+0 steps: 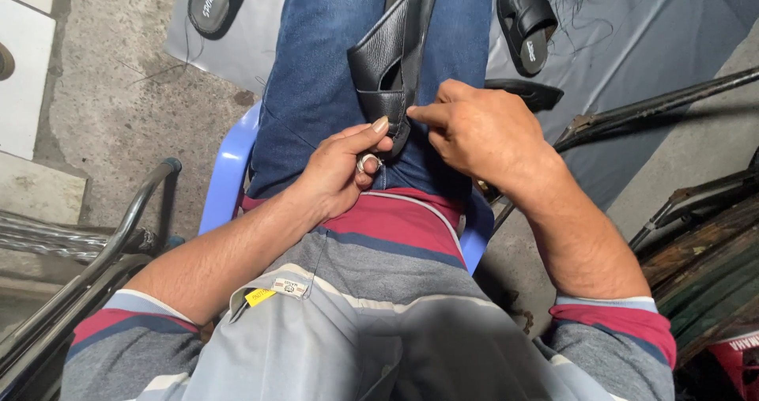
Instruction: The person is hand-stitching the strap of a black leather sandal using a needle and thread while sitting on a stool.
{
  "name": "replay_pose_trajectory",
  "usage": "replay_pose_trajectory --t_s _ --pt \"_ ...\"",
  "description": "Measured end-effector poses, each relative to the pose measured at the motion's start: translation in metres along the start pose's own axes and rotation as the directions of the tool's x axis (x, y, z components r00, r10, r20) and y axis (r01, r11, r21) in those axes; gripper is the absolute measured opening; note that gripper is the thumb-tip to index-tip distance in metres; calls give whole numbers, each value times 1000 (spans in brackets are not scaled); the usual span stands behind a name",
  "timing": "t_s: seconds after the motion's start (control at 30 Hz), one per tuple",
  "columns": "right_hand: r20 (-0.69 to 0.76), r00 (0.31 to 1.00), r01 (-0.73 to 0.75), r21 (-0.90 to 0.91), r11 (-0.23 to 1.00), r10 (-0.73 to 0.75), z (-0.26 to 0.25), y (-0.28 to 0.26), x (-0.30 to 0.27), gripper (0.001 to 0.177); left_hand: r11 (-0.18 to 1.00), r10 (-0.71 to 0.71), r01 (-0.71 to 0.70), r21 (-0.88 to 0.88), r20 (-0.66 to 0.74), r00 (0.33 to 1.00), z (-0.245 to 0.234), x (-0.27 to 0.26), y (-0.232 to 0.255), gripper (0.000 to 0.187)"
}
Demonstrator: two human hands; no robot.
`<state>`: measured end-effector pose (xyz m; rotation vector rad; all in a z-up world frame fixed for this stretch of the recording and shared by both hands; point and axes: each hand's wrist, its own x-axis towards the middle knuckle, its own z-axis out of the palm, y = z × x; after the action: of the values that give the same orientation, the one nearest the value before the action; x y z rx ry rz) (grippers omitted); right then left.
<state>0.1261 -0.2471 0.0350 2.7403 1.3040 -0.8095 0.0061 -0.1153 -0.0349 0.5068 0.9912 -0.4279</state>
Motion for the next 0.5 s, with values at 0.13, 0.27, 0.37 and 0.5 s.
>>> replay_pose_trajectory --t_s 0.13,0.27,0.37,0.5 --pt "19 1000 -9 -97 995 11 -2 -7 2 27 1000 -14 14 11 2 1000 2 -1 -1 25" --pt "46 999 -4 -133 991 10 -3 -7 7 20 999 -3 2 36 28 1000 1 1 -3 28" --pt "54 999 15 -127 992 -8 0 -2 8 20 999 7 -9 49 36 999 2 2 -2 30" --pt "58 997 45 -52 998 -42 2 1 11 17 998 15 -17 58 41 999 2 1 -1 31"
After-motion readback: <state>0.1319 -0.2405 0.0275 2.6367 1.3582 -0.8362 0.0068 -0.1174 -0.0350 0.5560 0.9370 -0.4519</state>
